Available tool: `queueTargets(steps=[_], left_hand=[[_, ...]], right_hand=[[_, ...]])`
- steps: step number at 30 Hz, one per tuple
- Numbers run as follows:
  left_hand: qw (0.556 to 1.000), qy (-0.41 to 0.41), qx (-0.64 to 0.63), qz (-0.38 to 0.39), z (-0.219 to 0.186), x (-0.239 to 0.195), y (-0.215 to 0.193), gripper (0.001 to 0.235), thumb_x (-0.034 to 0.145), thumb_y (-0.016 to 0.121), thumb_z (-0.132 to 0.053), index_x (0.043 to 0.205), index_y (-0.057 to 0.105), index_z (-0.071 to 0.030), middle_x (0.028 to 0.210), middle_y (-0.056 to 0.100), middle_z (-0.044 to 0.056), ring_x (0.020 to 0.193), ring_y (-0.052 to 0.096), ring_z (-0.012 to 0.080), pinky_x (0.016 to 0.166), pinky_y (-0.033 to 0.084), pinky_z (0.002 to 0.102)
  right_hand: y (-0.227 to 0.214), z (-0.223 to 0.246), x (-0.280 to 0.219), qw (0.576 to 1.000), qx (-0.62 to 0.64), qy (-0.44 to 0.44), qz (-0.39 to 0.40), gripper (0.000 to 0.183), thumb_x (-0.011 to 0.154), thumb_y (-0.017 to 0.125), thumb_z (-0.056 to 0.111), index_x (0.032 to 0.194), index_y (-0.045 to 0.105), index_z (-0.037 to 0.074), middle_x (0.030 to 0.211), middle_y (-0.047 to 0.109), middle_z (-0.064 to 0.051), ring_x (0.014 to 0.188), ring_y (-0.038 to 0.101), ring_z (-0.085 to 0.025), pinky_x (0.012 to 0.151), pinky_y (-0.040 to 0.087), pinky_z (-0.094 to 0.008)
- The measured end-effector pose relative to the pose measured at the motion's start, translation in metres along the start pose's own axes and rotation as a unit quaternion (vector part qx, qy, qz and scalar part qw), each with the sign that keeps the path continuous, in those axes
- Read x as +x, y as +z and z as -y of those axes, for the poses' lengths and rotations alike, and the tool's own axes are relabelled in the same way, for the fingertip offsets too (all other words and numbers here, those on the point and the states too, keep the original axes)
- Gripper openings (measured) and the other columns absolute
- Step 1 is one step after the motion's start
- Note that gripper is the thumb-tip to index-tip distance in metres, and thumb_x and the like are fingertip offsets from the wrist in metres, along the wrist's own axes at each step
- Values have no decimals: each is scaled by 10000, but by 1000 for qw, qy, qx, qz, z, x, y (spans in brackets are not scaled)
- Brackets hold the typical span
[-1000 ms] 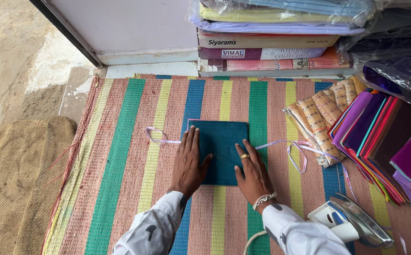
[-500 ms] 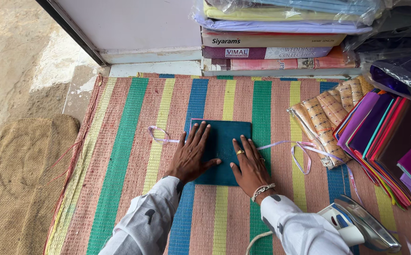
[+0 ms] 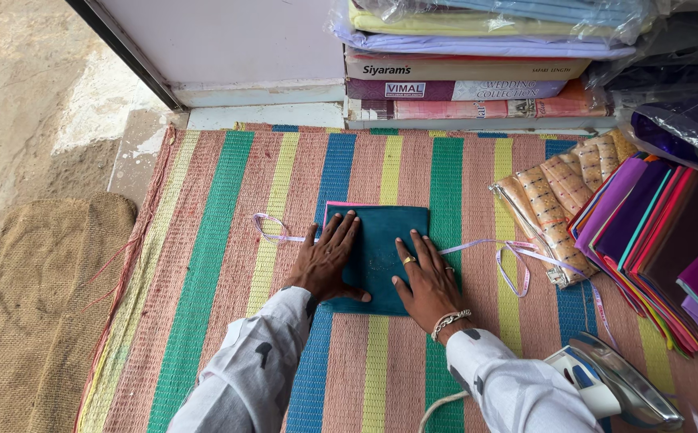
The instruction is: The person irons a dark green fabric pouch on a striped mat, then flips it to iron the other side. After finishing, they place it aside and iron a purple pouch in the same manner.
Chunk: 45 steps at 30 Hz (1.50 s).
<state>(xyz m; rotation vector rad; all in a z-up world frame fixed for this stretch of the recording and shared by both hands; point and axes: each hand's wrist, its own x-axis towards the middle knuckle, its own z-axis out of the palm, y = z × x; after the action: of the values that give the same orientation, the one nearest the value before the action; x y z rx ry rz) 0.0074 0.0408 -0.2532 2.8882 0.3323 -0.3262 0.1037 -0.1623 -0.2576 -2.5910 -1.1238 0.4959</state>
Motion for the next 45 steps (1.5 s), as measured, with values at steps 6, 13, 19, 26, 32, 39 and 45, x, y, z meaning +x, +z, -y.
queueTargets(steps=[6, 13, 19, 26, 32, 39, 45], left_hand=[[998, 38, -24, -46, -6, -11, -10, 1433, 545, 831, -763, 1572, 152, -27, 1668, 165, 139, 1557, 122, 314, 1237, 99, 557], [984, 84, -98, -120, -30, -42, -5, 730, 887, 710, -417, 1432, 471, 5, 1516, 444, 218, 1460, 353, 378, 1209, 268, 479], [981, 95, -104, -137, -32, -46, -7, 631, 911, 696, -364, 1404, 520, -10, 1467, 492, 223, 1409, 411, 387, 1177, 299, 490], [982, 81, -117, -122, -39, -51, -6, 562, 930, 678, -332, 1388, 556, -31, 1451, 512, 207, 1406, 420, 384, 1166, 301, 506], [982, 66, -116, -130, -41, -52, -2, 552, 887, 721, -301, 1357, 579, -49, 1446, 530, 190, 1394, 441, 382, 1155, 327, 503], [996, -14, -82, 9, -61, -42, -28, 637, 828, 776, -313, 1374, 521, -105, 1503, 448, 114, 1448, 388, 312, 1117, 399, 461], [990, 44, -120, -63, -99, -61, -81, 703, 877, 745, -364, 1466, 433, -141, 1515, 379, 159, 1412, 391, 333, 1058, 423, 472]], right_hand=[[2, 0, -5, 990, -19, -116, -82, 668, 975, 540, 312, 1582, 302, 169, 1660, 217, -110, 1515, 228, -306, 1215, 212, -499], [14, 6, -6, 989, -7, -134, -60, 560, 969, 562, 288, 1493, 441, 130, 1634, 274, -131, 1506, 268, -321, 1210, 241, -475], [12, 8, -8, 989, 6, -133, -58, 636, 957, 555, 273, 1552, 390, 117, 1613, 269, -149, 1474, 271, -340, 1189, 234, -485], [11, 12, -12, 992, -5, -122, -38, 565, 984, 552, 265, 1516, 417, 131, 1626, 266, -129, 1495, 271, -324, 1212, 236, -478], [-6, 24, -10, 997, -8, -64, 37, 631, 929, 625, 229, 1517, 410, 150, 1639, 242, -102, 1527, 229, -316, 1220, 268, -476], [-80, 27, -32, 975, -35, -60, 210, 685, 954, 636, 266, 1565, 328, 233, 1703, 80, -58, 1539, 193, -273, 1184, 301, -503], [-158, 5, -64, 976, -52, -64, 203, 672, 947, 618, 346, 1556, 373, 200, 1652, 285, -94, 1447, 422, -312, 1171, 370, -448]])
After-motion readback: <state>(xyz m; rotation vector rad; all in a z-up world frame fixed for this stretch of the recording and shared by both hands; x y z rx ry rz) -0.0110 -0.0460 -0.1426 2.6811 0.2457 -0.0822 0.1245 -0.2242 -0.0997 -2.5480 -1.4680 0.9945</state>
